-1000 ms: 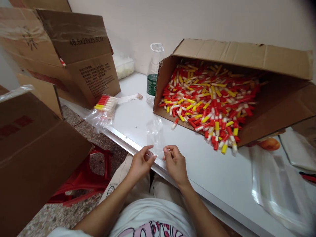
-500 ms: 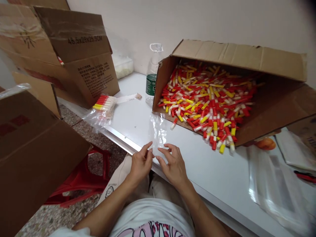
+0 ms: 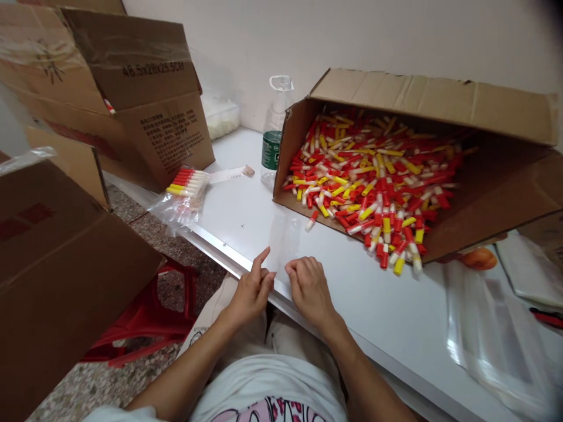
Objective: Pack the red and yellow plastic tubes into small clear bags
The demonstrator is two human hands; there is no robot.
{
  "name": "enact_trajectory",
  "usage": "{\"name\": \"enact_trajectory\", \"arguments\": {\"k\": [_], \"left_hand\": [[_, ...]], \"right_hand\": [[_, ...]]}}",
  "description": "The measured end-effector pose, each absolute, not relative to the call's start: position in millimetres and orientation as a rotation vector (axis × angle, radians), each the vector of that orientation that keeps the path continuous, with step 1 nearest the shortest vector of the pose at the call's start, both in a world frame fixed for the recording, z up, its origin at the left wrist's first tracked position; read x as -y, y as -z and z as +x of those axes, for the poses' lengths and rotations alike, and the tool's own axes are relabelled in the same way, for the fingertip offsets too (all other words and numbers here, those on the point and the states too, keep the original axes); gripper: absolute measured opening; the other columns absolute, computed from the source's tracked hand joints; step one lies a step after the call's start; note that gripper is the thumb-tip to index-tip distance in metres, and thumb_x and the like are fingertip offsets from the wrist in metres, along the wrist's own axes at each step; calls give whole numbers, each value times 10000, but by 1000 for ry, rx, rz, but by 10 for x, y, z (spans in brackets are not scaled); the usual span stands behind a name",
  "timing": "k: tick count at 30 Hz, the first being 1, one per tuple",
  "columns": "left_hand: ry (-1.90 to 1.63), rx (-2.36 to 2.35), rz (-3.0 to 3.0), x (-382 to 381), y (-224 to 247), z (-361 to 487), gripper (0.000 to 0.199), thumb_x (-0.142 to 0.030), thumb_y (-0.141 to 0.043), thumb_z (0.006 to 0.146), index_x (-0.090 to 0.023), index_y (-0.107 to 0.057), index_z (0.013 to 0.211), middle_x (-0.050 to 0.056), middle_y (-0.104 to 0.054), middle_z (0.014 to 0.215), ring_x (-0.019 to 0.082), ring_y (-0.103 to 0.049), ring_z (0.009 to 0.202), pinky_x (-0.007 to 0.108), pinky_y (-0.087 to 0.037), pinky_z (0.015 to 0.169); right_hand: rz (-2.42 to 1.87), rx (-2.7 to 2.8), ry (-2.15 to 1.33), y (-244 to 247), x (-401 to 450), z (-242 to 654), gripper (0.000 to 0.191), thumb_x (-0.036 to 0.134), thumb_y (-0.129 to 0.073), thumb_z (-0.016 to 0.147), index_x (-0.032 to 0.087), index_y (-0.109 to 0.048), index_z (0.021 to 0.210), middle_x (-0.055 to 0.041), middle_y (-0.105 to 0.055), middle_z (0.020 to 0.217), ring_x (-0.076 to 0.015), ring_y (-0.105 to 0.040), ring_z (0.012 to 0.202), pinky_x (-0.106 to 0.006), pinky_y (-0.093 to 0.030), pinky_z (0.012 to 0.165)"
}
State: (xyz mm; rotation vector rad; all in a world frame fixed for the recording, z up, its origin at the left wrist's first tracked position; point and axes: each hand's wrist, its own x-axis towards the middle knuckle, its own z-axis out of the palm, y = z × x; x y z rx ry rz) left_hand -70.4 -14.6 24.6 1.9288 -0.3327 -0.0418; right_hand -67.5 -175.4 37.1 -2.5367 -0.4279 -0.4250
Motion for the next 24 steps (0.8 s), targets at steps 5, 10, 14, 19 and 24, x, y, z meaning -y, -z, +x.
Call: {"name": "enact_trajectory", "arguments": {"k": [5,10,14,19,24], "left_hand": [[42,241,1847,154,-246,-727,526,-373,-353,932,-142,-267,1396,-39,-550,637,113,-516,579,229,-398,603],[24,264,1834,187,-289,-698,519,-377,-331,942,-142,-265,1399,-43,-540,638,116,-534,605,235,-403,622],[46,313,1907,144,-263,-694,495,-377,-333,938,-157,-301,1380,-47,-533,625,112,-504,555,223,-377,576],[27,415,2137,102,-213,-729,492,-335,-324,927,-143,-319,1380,-18,-562,632,132,-524,562,233,-378,590],[-170,280,2581,108,-257,-729,507,-339,-410,872,-204,-423,1361,64,-659,822,186,-602,673,263,-385,600]], "right_hand": [[-2396,478,264,-412,1770,-698,187,288,-483,896,200,-579,1031,-63,-613,989,-201,-514,927,-355,-403,813],[-2353,568,172,-407,1657,-763,213,212,-435,914,222,-646,936,-33,-647,905,-179,-534,879,-351,-391,801],[-2277,479,84,-447,1694,-733,201,245,-477,900,223,-660,821,-6,-651,795,-158,-551,806,-331,-395,783],[-2200,320,11,-477,1822,-678,186,295,-502,890,231,-650,796,12,-658,807,-146,-571,799,-290,-416,747],[-2453,680,280,-465,1689,-692,255,214,-374,927,176,-609,837,-58,-618,820,-182,-508,809,-334,-394,758]]}}
